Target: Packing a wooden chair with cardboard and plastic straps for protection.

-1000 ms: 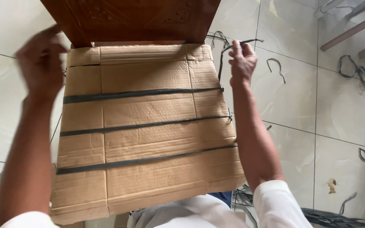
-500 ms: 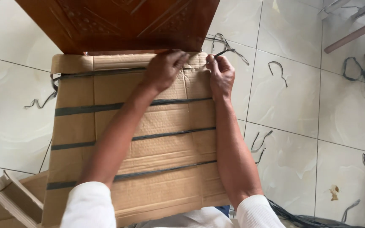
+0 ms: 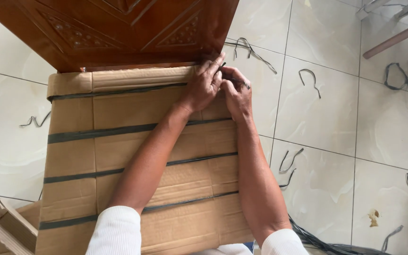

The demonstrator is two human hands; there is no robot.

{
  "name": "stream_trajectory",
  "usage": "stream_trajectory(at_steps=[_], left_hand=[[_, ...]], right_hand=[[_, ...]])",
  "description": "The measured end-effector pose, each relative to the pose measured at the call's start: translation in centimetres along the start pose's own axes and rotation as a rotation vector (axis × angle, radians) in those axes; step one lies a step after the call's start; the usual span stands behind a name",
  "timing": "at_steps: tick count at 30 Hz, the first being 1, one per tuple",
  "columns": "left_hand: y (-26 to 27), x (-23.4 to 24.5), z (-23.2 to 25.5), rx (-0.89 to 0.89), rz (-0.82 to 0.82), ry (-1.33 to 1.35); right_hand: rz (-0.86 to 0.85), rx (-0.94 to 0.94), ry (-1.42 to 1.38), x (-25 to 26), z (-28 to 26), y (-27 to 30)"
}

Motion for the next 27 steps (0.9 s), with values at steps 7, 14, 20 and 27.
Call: stream_trajectory(at_steps=[7, 14, 20, 27], left_hand=[[0.4, 0.3, 0.1, -0.036, -0.022, 0.048], [0.5, 0.7, 0.8, -0.005, -0.054, 0.092], [0.6, 1.3, 0.2, -0.028, -0.034, 0.039], [2.4, 8.1, -2.0, 0.083, -0.069, -0.27]], right_hand=[[-0.012, -0.045, -0.064, -0.3, -1.0, 0.8], [0.063, -0.022, 0.062, -0.3, -1.0, 0.5], [0.149, -0.072, 0.065, 0.3, 0.3, -0.2], [0.28, -0.106, -0.063, 1.4, 1.8, -0.8]])
Point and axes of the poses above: each hand's wrist, its own y-axis away from the middle knuckle, its own x-axis out of the back of the hand, z = x × y, the point moved 4 cm from there along -y, towards the middle knuckle, and after that the axes turned 3 degrees about x, right-handed, at the moved point
